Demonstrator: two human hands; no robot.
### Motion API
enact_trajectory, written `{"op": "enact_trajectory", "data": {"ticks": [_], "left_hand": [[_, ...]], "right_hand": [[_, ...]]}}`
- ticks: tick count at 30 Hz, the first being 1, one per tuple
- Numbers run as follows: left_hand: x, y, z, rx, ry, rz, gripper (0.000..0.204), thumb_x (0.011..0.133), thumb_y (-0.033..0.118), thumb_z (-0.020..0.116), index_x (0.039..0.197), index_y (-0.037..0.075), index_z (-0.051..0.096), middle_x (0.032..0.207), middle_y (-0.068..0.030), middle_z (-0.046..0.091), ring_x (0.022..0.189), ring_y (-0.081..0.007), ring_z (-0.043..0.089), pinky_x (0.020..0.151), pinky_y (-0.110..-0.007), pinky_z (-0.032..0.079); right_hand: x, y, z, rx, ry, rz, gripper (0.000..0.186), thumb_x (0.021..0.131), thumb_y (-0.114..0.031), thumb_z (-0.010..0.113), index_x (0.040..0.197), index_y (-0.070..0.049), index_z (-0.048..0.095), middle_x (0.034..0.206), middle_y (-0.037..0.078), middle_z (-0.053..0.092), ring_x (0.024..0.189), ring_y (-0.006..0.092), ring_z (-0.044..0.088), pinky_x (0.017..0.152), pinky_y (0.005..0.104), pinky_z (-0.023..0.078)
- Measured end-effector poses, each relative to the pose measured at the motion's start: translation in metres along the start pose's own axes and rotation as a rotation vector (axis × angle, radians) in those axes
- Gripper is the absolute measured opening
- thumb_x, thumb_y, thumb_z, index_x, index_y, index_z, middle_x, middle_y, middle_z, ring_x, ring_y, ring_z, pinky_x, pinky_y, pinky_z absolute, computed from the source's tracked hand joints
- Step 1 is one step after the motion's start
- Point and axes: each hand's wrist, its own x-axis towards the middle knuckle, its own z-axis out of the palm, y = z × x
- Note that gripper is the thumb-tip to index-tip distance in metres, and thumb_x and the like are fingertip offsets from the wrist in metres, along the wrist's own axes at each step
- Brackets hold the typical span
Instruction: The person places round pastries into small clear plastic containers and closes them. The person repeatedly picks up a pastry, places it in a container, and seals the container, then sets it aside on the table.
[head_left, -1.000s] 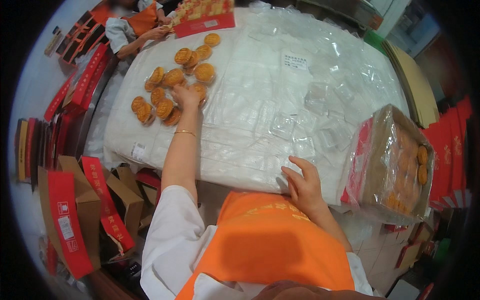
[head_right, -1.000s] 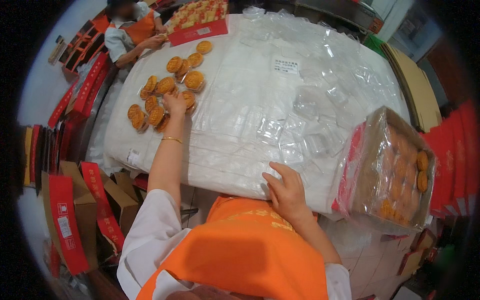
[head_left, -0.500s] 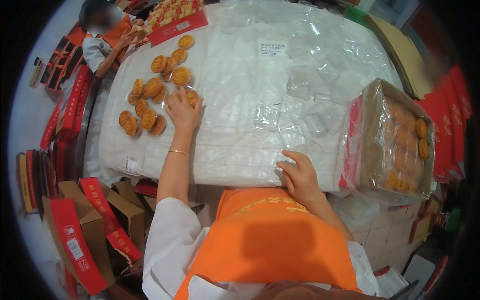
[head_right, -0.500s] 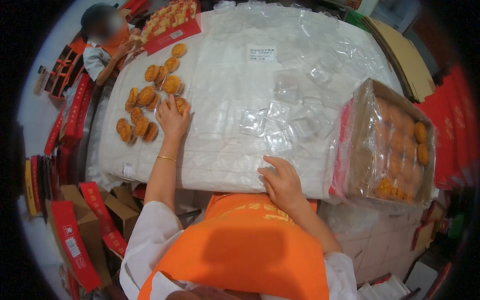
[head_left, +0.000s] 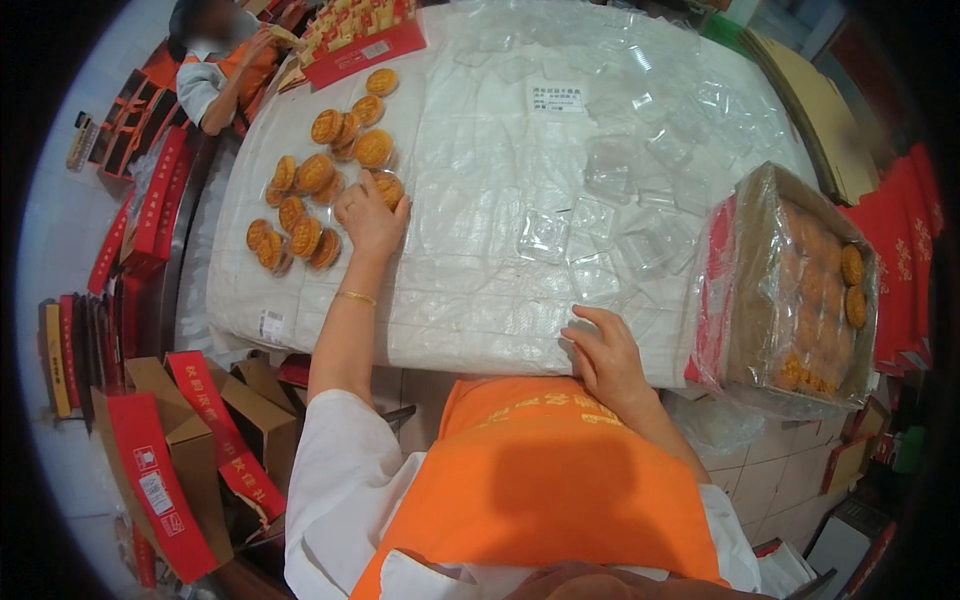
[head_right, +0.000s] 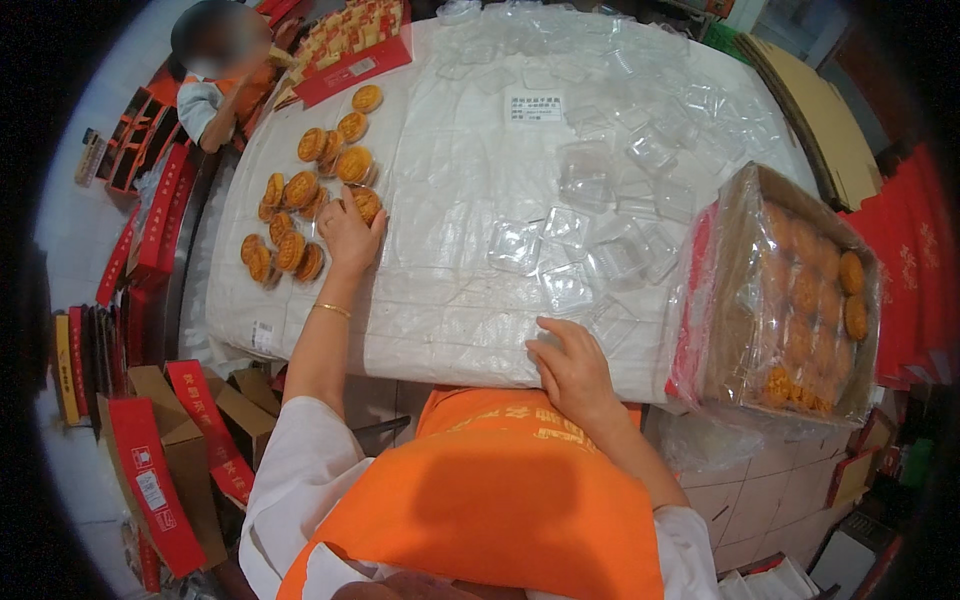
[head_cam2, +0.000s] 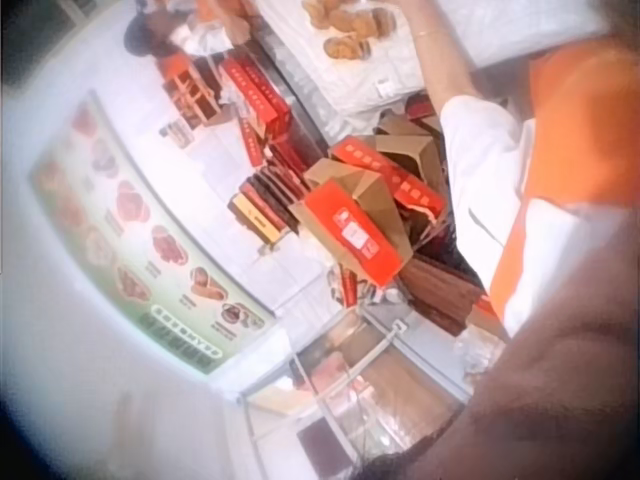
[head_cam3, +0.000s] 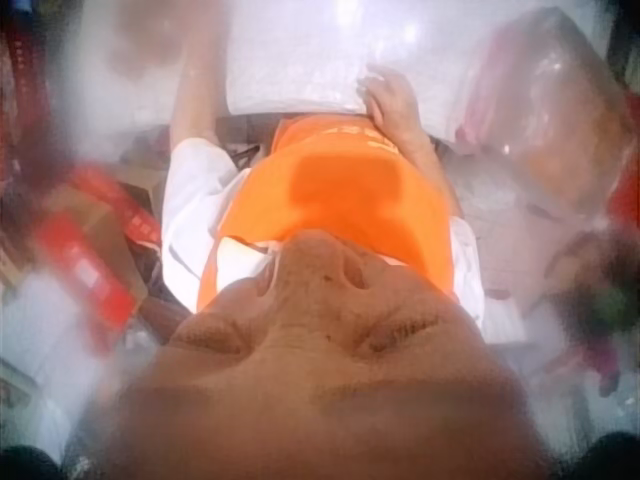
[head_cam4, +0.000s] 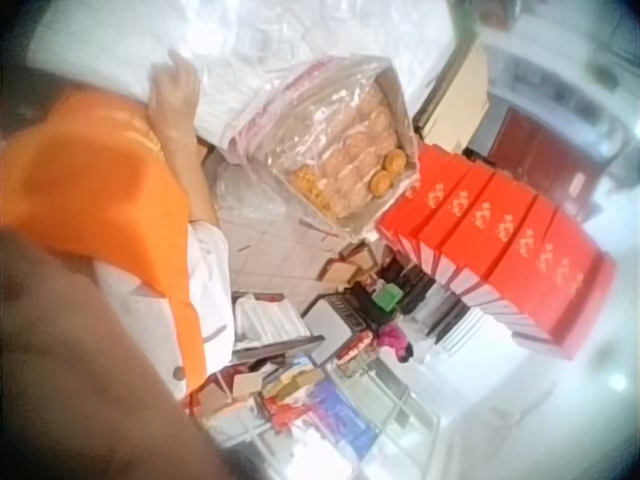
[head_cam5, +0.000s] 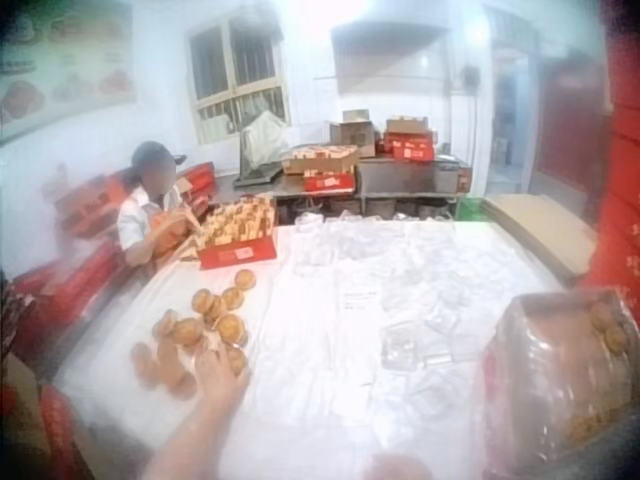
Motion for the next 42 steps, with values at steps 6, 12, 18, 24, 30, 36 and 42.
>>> {"op": "enact_trajectory", "data": {"ticks": [6, 12, 18, 24, 30, 36, 42], "left_hand": [[0.015, 0.016, 0.020, 0.031, -0.127, -0.044, 0.085, 0.090, 0.055, 0.060, 0.147, -0.004, 0.038, 0.130, -0.0300, 0.053, 0.128, -0.0450, 0.044, 0.114, -0.057, 0.022], [0.048, 0.021, 0.029, 0.006, -0.338, -0.210, 0.083, 0.096, 0.059, 0.044, 0.151, -0.002, 0.033, 0.144, -0.0296, 0.046, 0.139, -0.0469, 0.035, 0.117, -0.062, 0.013], [0.042, 0.058, 0.013, -0.024, -0.071, -0.217, 0.076, 0.095, 0.047, 0.056, 0.149, -0.003, 0.035, 0.144, -0.0292, 0.046, 0.138, -0.0457, 0.038, 0.117, -0.059, 0.017], [-0.016, 0.165, -0.025, -0.836, -0.342, 0.407, 0.079, 0.081, 0.034, 0.078, 0.145, 0.002, 0.045, 0.141, -0.0230, 0.049, 0.136, -0.0418, 0.041, 0.115, -0.053, 0.027], [-0.025, 0.185, -0.073, -0.698, -0.542, 0.539, 0.081, 0.079, 0.034, 0.080, 0.147, 0.006, 0.044, 0.132, -0.0203, 0.054, 0.130, -0.0374, 0.047, 0.106, -0.045, 0.041], [-0.046, 0.190, -0.131, -1.708, -0.889, 0.186, 0.077, 0.091, 0.052, 0.063, 0.149, 0.006, 0.041, 0.129, -0.0178, 0.058, 0.119, -0.0302, 0.056, 0.098, -0.044, 0.046], [-0.075, 0.208, -0.164, -2.522, -1.129, -0.374, 0.087, 0.096, 0.068, 0.043, 0.148, -0.002, 0.037, 0.129, -0.0210, 0.059, 0.116, -0.0296, 0.058, 0.097, -0.045, 0.048]], "right_hand": [[0.002, 0.001, 0.001, 0.016, -0.009, -0.020, 0.020, 0.081, -0.002, 0.073, 0.101, -0.003, 0.069, 0.120, 0.015, 0.062, 0.107, 0.0353, 0.060, 0.088, 0.0434, 0.050], [-0.002, 0.005, 0.002, 0.009, -0.005, 0.007, 0.020, 0.081, -0.002, 0.072, 0.100, -0.005, 0.069, 0.120, 0.014, 0.062, 0.106, 0.0353, 0.061, 0.086, 0.0428, 0.051], [-0.003, 0.005, 0.000, 0.004, -0.003, 0.021, 0.022, 0.081, -0.002, 0.072, 0.102, -0.005, 0.067, 0.119, 0.014, 0.062, 0.104, 0.0354, 0.061, 0.087, 0.0426, 0.051], [-0.006, 0.005, 0.001, 0.038, -0.014, -0.010, 0.023, 0.081, -0.001, 0.071, 0.104, -0.004, 0.066, 0.120, 0.014, 0.062, 0.105, 0.0353, 0.061, 0.088, 0.0427, 0.050], [-0.013, -0.007, -0.013, 0.038, -0.015, 0.014, 0.027, 0.082, 0.000, 0.070, 0.108, -0.005, 0.066, 0.122, 0.014, 0.062, 0.107, 0.0350, 0.060, 0.090, 0.0424, 0.050], [-0.005, -0.023, -0.030, 0.288, 0.277, 0.218, 0.042, 0.083, 0.000, 0.069, 0.124, -0.005, 0.062, 0.121, 0.015, 0.061, 0.109, 0.0361, 0.059, 0.092, 0.0436, 0.050], [0.005, -0.034, -0.059, 0.046, 0.348, 0.002, 0.042, 0.080, -0.002, 0.071, 0.121, -0.005, 0.063, 0.117, 0.013, 0.063, 0.106, 0.0326, 0.061, 0.089, 0.0420, 0.051]]}}
